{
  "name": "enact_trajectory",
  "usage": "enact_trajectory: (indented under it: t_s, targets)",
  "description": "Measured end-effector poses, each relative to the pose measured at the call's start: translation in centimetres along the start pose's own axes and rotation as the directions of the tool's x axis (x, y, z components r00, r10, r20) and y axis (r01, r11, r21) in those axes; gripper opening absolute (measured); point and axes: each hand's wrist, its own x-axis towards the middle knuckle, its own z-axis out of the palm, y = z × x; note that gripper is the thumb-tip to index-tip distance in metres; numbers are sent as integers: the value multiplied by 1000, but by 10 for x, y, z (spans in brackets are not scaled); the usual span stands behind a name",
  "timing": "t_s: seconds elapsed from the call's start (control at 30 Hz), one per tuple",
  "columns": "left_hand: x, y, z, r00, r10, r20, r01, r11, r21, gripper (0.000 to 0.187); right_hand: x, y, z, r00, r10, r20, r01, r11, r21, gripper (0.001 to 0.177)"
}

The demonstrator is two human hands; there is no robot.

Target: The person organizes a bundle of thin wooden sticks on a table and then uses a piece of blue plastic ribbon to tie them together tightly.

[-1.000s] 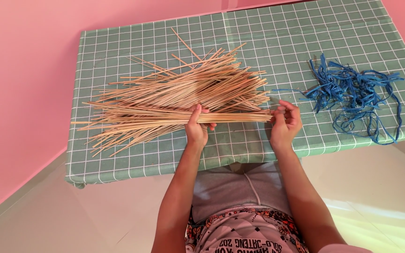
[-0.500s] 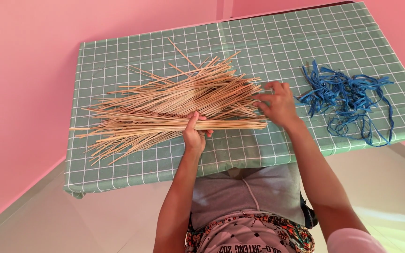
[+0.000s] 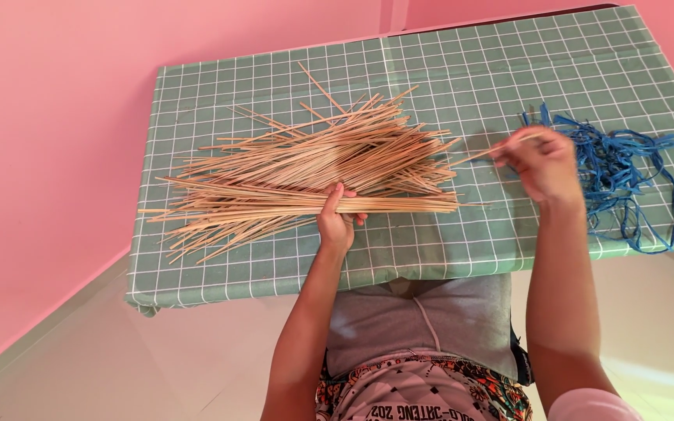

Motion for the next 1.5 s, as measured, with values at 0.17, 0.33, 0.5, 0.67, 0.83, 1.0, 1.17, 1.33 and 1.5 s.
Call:
enact_trajectory:
  t_s: [0.17,0.33,0.5,0.67,0.83,1.0,1.17,1.33,1.5]
  targets:
    - [-1,1,0,1000,3,4,-3,1000,6,29,-1,-9,-1,930,10,-369,119,938,326,13]
    - [-3,4,4,999,4,-37,-3,1000,25,27,-6,1,11,754,107,-648,201,902,383,20]
    - [-8,12,7,1000,-22,9,21,994,104,26,-26,36,40,814,71,-576,187,908,376,20]
    - [-18,20,15,973,130,189,-124,991,-45,46,-42,76,66,845,142,-516,103,903,417,13]
    - [-5,11,5,976,123,181,-113,992,-64,44,-47,76,89,830,155,-535,127,882,453,10]
    - [-11,13,11,977,101,187,-99,995,-22,46,-48,95,79,831,80,-550,110,947,303,10]
    - [8,-6,-5,984,91,156,-88,996,-27,40,-48,100,79,815,108,-570,143,915,378,9]
    - [-7,9,10,983,107,150,-105,994,-16,46,-56,98,94,833,55,-550,143,940,311,13]
    - [-7,7,8,983,127,135,-124,992,-31,41,-61,77,111,810,2,-587,160,962,223,11]
